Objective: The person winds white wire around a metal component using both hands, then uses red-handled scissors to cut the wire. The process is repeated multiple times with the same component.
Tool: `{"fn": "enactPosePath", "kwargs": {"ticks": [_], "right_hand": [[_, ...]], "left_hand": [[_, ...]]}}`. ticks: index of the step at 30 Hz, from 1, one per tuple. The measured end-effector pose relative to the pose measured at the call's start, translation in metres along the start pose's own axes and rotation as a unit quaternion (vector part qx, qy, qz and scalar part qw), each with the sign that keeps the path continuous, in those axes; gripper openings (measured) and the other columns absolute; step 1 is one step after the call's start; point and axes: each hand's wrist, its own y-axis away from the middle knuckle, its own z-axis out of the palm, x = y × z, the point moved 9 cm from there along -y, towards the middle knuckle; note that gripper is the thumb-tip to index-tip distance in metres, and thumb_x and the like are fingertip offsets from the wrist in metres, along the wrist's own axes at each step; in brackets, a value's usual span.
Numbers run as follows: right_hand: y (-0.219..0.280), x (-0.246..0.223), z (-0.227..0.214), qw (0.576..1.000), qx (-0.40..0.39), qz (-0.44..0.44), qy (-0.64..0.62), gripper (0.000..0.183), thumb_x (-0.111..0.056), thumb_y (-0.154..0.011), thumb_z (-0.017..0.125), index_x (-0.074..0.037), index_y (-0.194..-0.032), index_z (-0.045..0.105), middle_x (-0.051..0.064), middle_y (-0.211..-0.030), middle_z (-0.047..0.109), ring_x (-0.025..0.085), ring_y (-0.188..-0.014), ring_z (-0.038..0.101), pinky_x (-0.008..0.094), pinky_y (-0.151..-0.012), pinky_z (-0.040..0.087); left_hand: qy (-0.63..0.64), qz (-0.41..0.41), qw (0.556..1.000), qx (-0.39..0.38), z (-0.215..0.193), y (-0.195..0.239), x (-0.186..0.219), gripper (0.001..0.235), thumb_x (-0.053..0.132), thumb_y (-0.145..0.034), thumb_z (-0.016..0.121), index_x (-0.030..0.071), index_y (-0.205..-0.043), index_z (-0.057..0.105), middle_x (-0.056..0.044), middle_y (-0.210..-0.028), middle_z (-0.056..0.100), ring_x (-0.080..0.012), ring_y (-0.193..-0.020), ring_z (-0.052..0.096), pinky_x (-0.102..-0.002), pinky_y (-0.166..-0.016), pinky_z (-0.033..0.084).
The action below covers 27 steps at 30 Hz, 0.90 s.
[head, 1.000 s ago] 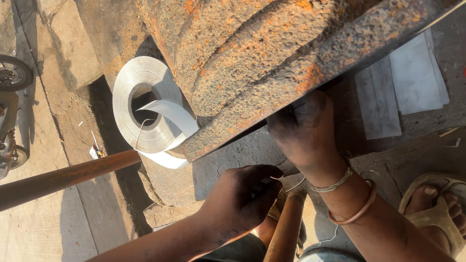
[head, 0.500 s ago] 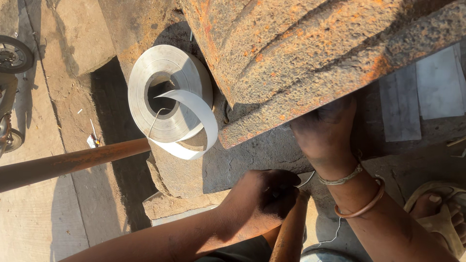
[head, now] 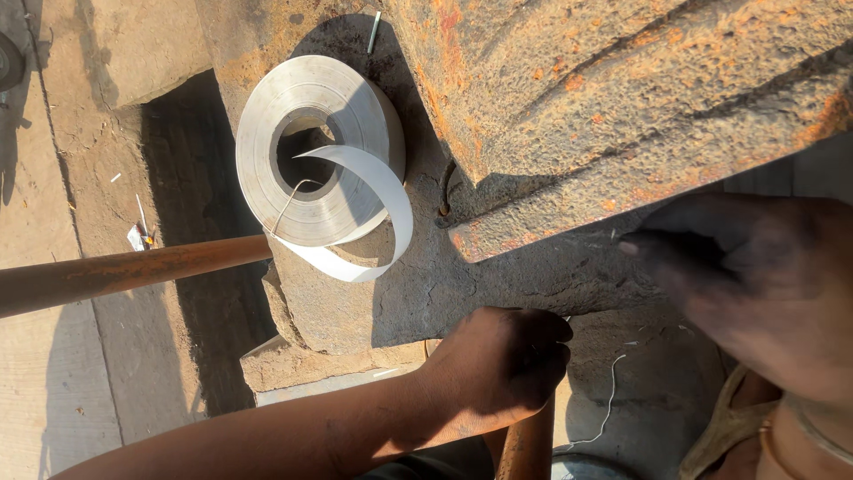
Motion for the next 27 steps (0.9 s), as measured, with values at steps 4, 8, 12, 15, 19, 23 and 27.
{"fn": "enactPosePath", "kwargs": {"ticks": [4,8,12,15,19,23,27], "right_hand": [[0.024,0.160,-0.022,0.972,0.061,0.194,0.115,0.030,-0.017,-0.099,0.067,0.001,-0.123,0.066,0.015,-0.106,0.071,0.026,-0.091,0.069,0.037,-0.078,0.055],[0.054,0.284,-0.034,0.930,0.035,0.349,0.108,0.039,-0.027,-0.105,0.065,0.002,-0.131,0.065,0.019,-0.116,0.070,0.030,-0.104,0.069,0.041,-0.086,0.056],[0.062,0.217,-0.064,0.937,0.062,0.343,-0.011,0.045,-0.034,-0.112,0.059,0.003,-0.138,0.065,0.021,-0.122,0.071,0.033,-0.112,0.070,0.042,-0.094,0.057],[0.032,0.053,-0.121,0.982,0.187,0.019,-0.019,0.039,-0.016,-0.113,0.071,0.000,-0.144,0.053,0.018,-0.128,0.068,0.025,-0.120,0.067,0.032,-0.105,0.056],[-0.005,-0.055,-0.143,0.943,0.261,-0.195,-0.069,0.058,0.003,-0.097,0.078,0.009,-0.145,0.044,0.026,-0.130,0.065,0.033,-0.122,0.066,0.038,-0.111,0.054],[-0.026,-0.053,-0.136,0.927,0.340,-0.140,-0.073,0.038,0.007,-0.097,0.069,0.005,-0.134,0.059,0.017,-0.116,0.074,0.023,-0.105,0.074,0.030,-0.094,0.058],[-0.027,-0.055,-0.135,0.916,0.371,-0.140,-0.059,0.028,0.008,-0.096,0.070,0.007,-0.123,0.063,0.017,-0.116,0.074,0.021,-0.109,0.073,0.032,-0.102,0.057]], "left_hand": [[0.015,0.077,0.994,0.070,-0.006,0.004,0.018,0.027,0.025,-0.093,0.064,0.010,-0.113,0.073,-0.016,-0.094,0.077,-0.0346,-0.086,0.076,-0.041,-0.075,0.062],[0.028,0.058,0.997,0.035,0.002,-0.002,0.032,0.029,0.029,-0.094,0.064,0.009,-0.114,0.072,-0.015,-0.100,0.077,-0.0314,-0.089,0.078,-0.039,-0.078,0.063],[-0.098,-0.004,0.993,-0.070,-0.011,0.005,0.066,0.037,0.032,-0.089,0.065,0.013,-0.120,0.067,-0.012,-0.100,0.077,-0.0325,-0.090,0.075,-0.042,-0.081,0.059],[-0.348,-0.147,0.907,-0.187,-0.078,0.064,0.056,0.035,0.040,-0.095,0.057,0.011,-0.095,0.078,-0.014,-0.091,0.074,-0.0329,-0.088,0.072,-0.044,-0.080,0.056],[-0.423,-0.029,0.894,0.144,-0.213,0.081,0.109,0.026,0.024,-0.095,0.057,0.013,-0.097,0.080,-0.008,-0.094,0.080,-0.0190,-0.088,0.073,-0.036,-0.087,0.055],[0.076,0.413,0.826,0.376,-0.288,0.039,0.137,0.035,0.023,-0.110,0.061,-0.002,-0.134,0.056,-0.005,-0.124,0.067,-0.0127,-0.116,0.061,-0.023,-0.106,0.048],[0.217,0.453,0.753,0.424,-0.318,-0.024,0.110,0.029,0.021,-0.104,0.068,-0.004,-0.119,0.065,-0.006,-0.111,0.073,-0.0130,-0.102,0.066,-0.025,-0.095,0.052]]}}
